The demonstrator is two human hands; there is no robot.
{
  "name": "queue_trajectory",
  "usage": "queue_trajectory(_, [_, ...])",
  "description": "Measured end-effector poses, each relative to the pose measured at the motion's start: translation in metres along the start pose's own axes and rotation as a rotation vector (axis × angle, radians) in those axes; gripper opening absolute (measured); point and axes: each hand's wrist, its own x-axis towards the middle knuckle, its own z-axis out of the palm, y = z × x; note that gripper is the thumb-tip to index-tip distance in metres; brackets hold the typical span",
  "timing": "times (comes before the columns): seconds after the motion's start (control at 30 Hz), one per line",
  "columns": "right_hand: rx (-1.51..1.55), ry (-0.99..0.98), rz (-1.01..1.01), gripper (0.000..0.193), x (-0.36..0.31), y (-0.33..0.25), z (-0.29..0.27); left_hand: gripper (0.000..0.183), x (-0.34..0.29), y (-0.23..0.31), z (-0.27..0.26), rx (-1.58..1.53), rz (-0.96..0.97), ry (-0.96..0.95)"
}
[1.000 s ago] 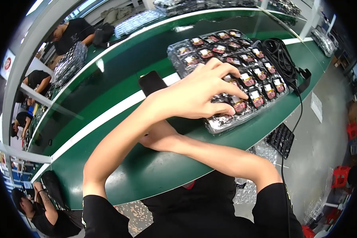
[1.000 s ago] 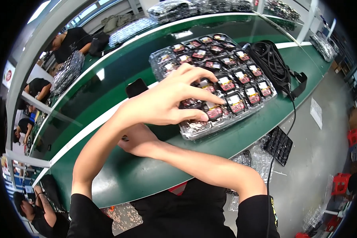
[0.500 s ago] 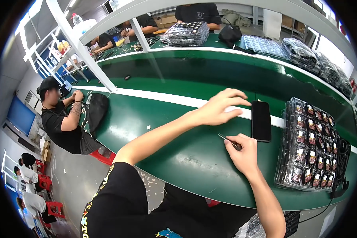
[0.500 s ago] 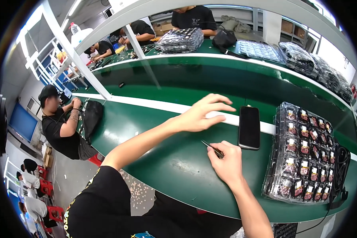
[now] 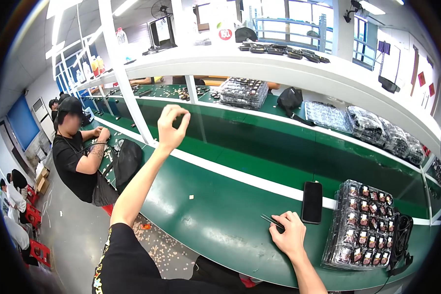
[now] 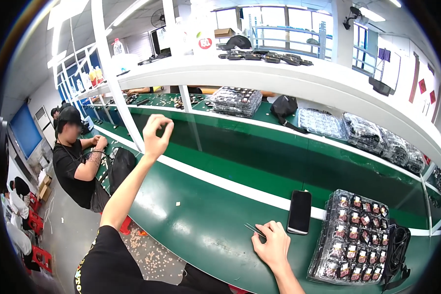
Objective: Perform final assembly and component placement for smartwatches at an industrial production line.
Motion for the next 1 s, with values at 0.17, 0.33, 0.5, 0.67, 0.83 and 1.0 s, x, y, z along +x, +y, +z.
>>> queue_trajectory(0.17, [-0.025,0.176,-0.101,0.013,-0.001,-0.001,0.000,0.024,0.144,0.048,0.018,-0.056,0.106,0.188])
queue_trajectory(0.33, [-0.108,0.275,-0.219,0.013,-0.004,-0.008,-0.002,0.086,0.257,0.053,0.074,0.016,-0.161,-0.093])
queue_trajectory(0.5, [-0.059,0.362,-0.240,0.013,-0.015,-0.015,-0.004,0.087,0.266,0.064,0.072,0.050,-0.076,-0.157])
queue_trajectory(0.67, [0.190,0.362,-0.143,0.010,-0.039,-0.028,-0.012,0.076,0.191,0.114,0.012,-0.647,-0.188,0.124])
queue_trajectory(0.83, [0.531,0.210,-0.046,0.011,-0.034,-0.082,-0.041,0.083,0.041,0.211,-0.074,-0.972,-0.397,-0.163])
queue_trajectory(1.0, [0.773,0.046,-0.008,0.059,-0.021,-0.105,-0.057,0.089,-0.129,0.265,-0.092,-0.827,-0.527,-0.492])
